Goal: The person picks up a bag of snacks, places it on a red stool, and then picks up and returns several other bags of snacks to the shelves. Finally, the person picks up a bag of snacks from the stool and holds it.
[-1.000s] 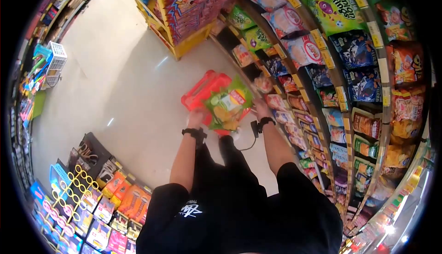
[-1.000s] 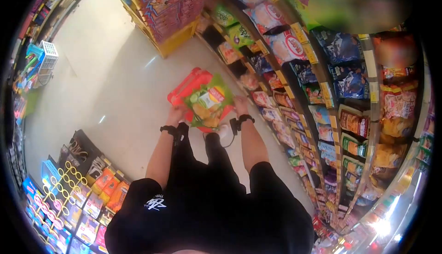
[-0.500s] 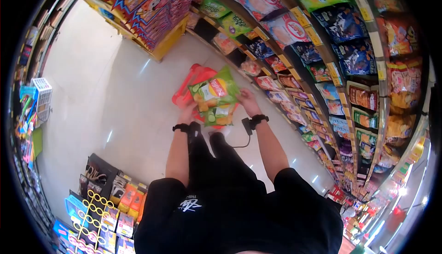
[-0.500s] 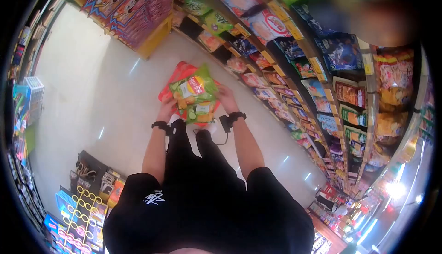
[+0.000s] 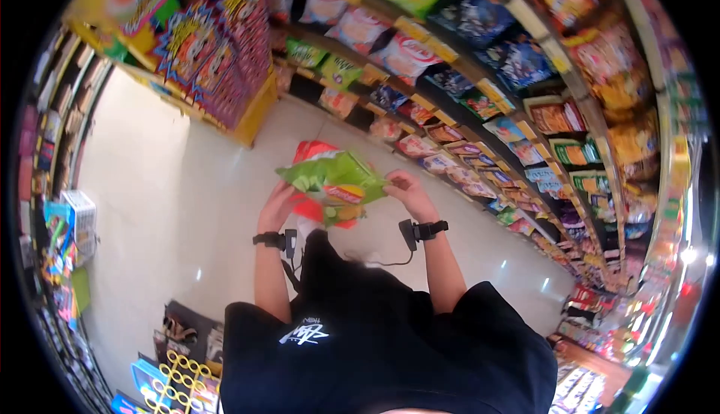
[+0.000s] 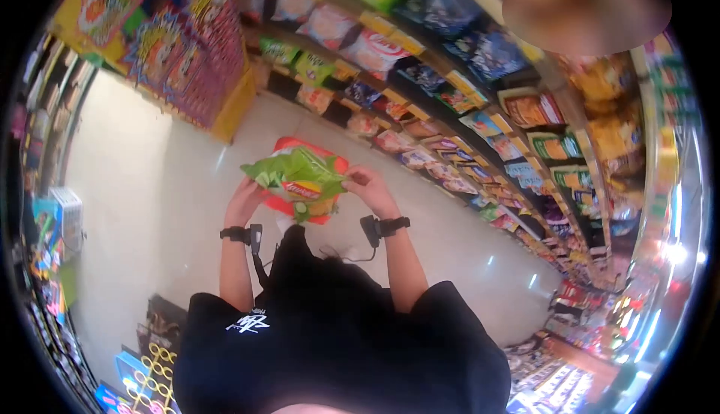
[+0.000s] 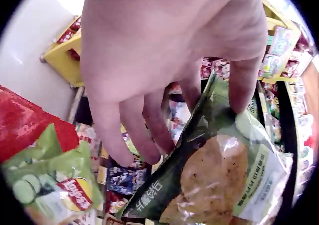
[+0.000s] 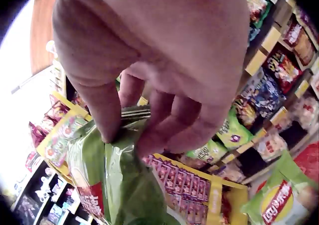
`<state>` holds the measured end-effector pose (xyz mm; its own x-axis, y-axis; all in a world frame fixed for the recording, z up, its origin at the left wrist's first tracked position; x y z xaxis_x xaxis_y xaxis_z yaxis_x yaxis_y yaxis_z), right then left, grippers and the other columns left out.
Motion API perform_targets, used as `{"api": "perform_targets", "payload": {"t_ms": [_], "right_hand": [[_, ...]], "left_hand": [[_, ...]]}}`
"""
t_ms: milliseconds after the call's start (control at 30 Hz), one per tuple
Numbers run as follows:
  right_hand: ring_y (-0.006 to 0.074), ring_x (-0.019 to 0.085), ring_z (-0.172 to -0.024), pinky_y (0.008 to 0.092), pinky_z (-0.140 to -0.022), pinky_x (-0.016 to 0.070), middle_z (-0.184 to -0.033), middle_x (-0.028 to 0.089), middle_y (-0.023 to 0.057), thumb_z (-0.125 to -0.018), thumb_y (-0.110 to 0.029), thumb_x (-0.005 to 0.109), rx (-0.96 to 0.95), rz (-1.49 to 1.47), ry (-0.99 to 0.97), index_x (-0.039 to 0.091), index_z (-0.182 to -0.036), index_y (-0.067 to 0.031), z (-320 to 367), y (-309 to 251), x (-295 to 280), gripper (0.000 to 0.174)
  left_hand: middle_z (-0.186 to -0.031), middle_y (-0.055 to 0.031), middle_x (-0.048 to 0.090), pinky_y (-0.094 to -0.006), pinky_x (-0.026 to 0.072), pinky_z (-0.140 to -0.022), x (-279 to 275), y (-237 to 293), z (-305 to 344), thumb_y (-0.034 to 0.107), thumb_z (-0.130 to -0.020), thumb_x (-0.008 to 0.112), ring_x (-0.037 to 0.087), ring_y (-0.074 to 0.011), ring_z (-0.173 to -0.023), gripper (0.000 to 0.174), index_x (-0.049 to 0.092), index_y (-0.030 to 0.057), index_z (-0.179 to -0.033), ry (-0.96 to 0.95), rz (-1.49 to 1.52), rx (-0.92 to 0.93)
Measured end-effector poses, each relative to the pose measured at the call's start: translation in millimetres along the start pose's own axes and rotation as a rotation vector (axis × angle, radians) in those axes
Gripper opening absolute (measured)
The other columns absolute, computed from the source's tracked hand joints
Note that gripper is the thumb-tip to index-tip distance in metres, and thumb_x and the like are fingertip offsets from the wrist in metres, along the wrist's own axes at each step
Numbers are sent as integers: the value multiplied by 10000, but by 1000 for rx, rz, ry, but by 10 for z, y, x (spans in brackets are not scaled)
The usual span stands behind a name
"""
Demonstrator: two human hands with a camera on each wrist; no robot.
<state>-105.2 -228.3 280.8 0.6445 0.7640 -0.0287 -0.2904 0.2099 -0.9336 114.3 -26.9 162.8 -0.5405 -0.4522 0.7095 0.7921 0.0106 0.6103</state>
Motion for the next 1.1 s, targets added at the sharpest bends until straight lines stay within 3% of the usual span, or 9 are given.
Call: {"api": "perform_targets", "payload": {"t_ms": [133,233,333,533,667,733,767,900,1100], "right_hand": [[75,545,-829,224,-736,437,-899,594,2,-801,-27,610,-114,-78,67,565,-941,-29,383,-306,-289,147],[68,539,-813,221,-721,436,-889,594,-5,-803,-41,614,-210,-179,178,570,-941,-27,848,-478,-667,145],[62,535,-808,218,-707,433,-880,595,-8,-808,-68,616,-327,-267,319,581,-935,-27,1584,-502,-1051,137],[61,521,-664,202,-569,413,-778,589,-3,-801,-98,626,-444,-361,755,595,-889,-26,2871,48,-1914,117],[54,485,-534,191,-463,373,-683,570,-5,-787,-85,638,-438,-428,1033,598,-866,-25,3818,560,-2301,107],[53,477,-508,189,-444,364,-667,562,-3,-786,-78,638,-424,-440,1103,597,-857,-23,4368,726,-2378,99],[53,469,-482,188,-425,355,-650,554,0,-784,-71,638,-429,-413,1141,597,-849,-20,4646,733,-2501,92],[61,463,-442,196,-390,343,-625,538,4,-781,-13,624,-454,-435,1430,598,-819,-16,5434,984,-2653,46],[72,499,-553,202,-456,391,-801,529,17,-757,27,634,-543,-286,1699,612,-784,5,6059,1289,-2889,41]], "left_hand": [[-1144,-78,522,-318,415,-885,408,75,-62,115,-893,498,505,-169,-1030,329,439,-3,-1194,25,-82,79],[-1232,-85,489,-346,386,-917,888,49,-13,185,-892,506,475,-199,-1114,393,421,17,-1238,-203,-195,117],[-1043,-50,566,-367,404,-867,1557,-121,127,165,-890,519,525,-181,-979,196,513,31,-1033,-173,-288,15],[-899,-21,619,-266,411,-752,2550,-951,63,75,-833,555,551,-115,-797,149,617,-8,-940,-457,-485,-66],[-872,-30,629,-251,412,-685,3325,-1591,127,97,-827,572,557,-108,-759,159,632,-16,-922,-577,-741,-45],[-843,-43,637,-266,438,-680,3643,-1972,184,99,-832,573,571,-118,-730,164,635,-24,-921,-773,-950,-66],[-812,-51,641,-266,458,-672,3944,-2222,365,104,-835,575,583,-125,-699,158,642,-31,-883,-724,-770,-148],[-780,-52,638,-266,477,-640,4438,-3010,478,90,-837,551,592,-134,-659,160,644,-37,-809,-875,-856,-257],[-828,-70,637,-282,492,-648,5083,-3792,512,98,-833,566,593,-142,-704,170,636,-55,-857,-1082,-820,-352]]}}
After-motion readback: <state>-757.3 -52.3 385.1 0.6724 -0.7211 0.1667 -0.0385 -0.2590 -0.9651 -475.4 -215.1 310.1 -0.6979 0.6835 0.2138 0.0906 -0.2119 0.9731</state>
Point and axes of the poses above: each hand's wrist, its own z-axis away from the middle knuckle, its own x-axis out of the palm, y = z × x, the point moved 3 cm from there along -z, towards the middle knuckle
